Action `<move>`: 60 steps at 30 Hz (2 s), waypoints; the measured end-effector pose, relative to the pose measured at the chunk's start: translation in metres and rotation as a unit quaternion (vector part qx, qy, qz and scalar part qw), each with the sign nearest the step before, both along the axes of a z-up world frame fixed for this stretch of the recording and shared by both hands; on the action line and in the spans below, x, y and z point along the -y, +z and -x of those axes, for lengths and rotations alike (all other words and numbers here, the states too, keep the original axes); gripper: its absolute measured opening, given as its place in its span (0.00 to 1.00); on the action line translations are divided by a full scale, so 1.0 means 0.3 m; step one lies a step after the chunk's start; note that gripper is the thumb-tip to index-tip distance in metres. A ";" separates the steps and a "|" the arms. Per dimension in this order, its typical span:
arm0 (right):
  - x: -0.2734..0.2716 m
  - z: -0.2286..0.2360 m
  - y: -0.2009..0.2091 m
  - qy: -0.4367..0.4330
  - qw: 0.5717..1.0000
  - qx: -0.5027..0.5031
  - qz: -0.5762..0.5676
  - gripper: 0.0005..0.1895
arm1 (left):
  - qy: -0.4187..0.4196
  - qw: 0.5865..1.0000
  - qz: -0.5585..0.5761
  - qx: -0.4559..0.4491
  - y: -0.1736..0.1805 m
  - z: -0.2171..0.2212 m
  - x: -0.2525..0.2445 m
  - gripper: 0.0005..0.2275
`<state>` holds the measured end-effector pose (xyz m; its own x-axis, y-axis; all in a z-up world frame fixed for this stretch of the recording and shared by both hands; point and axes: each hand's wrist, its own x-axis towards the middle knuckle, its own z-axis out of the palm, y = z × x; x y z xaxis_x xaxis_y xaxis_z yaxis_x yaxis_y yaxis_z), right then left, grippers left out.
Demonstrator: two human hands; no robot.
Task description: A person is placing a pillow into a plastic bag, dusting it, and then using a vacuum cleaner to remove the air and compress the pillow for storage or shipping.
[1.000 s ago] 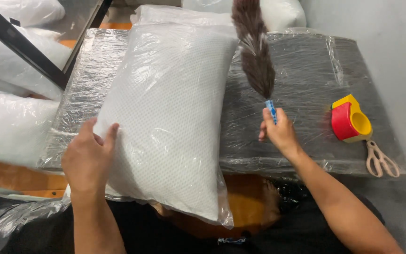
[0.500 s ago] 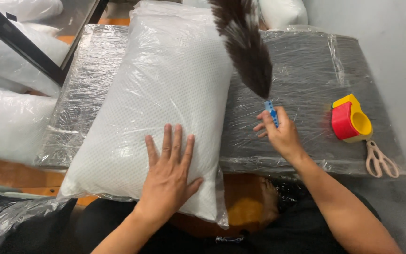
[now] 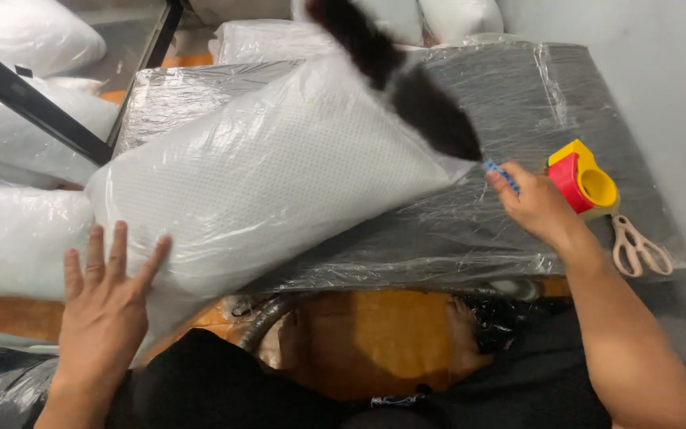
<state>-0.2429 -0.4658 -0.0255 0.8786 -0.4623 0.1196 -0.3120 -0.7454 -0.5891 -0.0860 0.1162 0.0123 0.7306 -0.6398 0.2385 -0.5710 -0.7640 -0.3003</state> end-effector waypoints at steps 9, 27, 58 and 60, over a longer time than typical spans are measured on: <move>-0.022 -0.019 -0.036 -0.034 0.995 0.063 0.063 0.22 | 0.243 0.958 0.148 -0.022 -0.044 -0.075 0.005 0.27; -0.074 -0.073 0.019 -0.055 0.969 -0.063 0.233 0.23 | 0.238 0.907 0.307 -0.164 -0.064 -0.321 0.004 0.49; -0.462 -0.229 -0.094 0.258 0.924 0.270 -0.085 0.15 | 0.151 0.461 0.793 -0.369 -0.095 -0.195 0.273 0.35; -0.489 -0.207 -0.069 0.256 0.921 0.278 -0.098 0.14 | 0.126 0.507 0.792 -0.317 -0.029 -0.182 0.319 0.34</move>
